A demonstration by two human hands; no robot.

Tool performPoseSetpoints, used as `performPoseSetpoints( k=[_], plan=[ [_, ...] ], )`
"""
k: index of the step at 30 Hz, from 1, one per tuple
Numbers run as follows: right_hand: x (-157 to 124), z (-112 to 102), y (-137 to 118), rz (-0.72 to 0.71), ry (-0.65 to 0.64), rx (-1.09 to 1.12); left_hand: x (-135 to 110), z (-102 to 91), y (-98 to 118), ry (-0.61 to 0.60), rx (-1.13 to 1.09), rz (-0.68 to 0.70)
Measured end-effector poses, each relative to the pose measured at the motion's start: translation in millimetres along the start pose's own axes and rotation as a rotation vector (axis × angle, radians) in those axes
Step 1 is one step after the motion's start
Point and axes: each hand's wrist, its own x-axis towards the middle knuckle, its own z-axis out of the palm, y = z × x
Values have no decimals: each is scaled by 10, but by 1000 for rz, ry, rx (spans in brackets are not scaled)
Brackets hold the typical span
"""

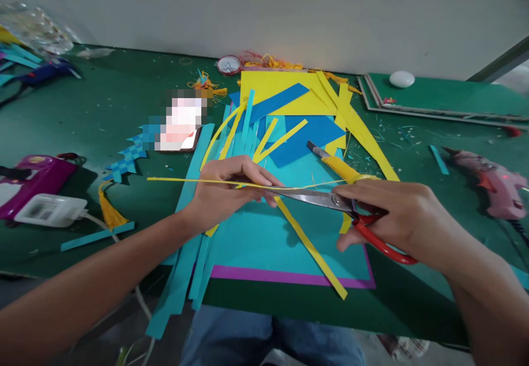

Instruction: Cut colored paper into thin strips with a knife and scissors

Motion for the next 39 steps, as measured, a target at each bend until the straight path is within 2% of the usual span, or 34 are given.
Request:
performPoseSetpoints(
  k=[9,27,39],
  plan=[
    [0,13,1,0,-4,-50,-19,-4,-14,-18,4,-4],
    [37,48,-44,11,-37,25,-35,6,-62,-10,13,-64],
    [46,28,-55,-7,-43,30,-39,6,-56,-18,56,-29]
  ],
)
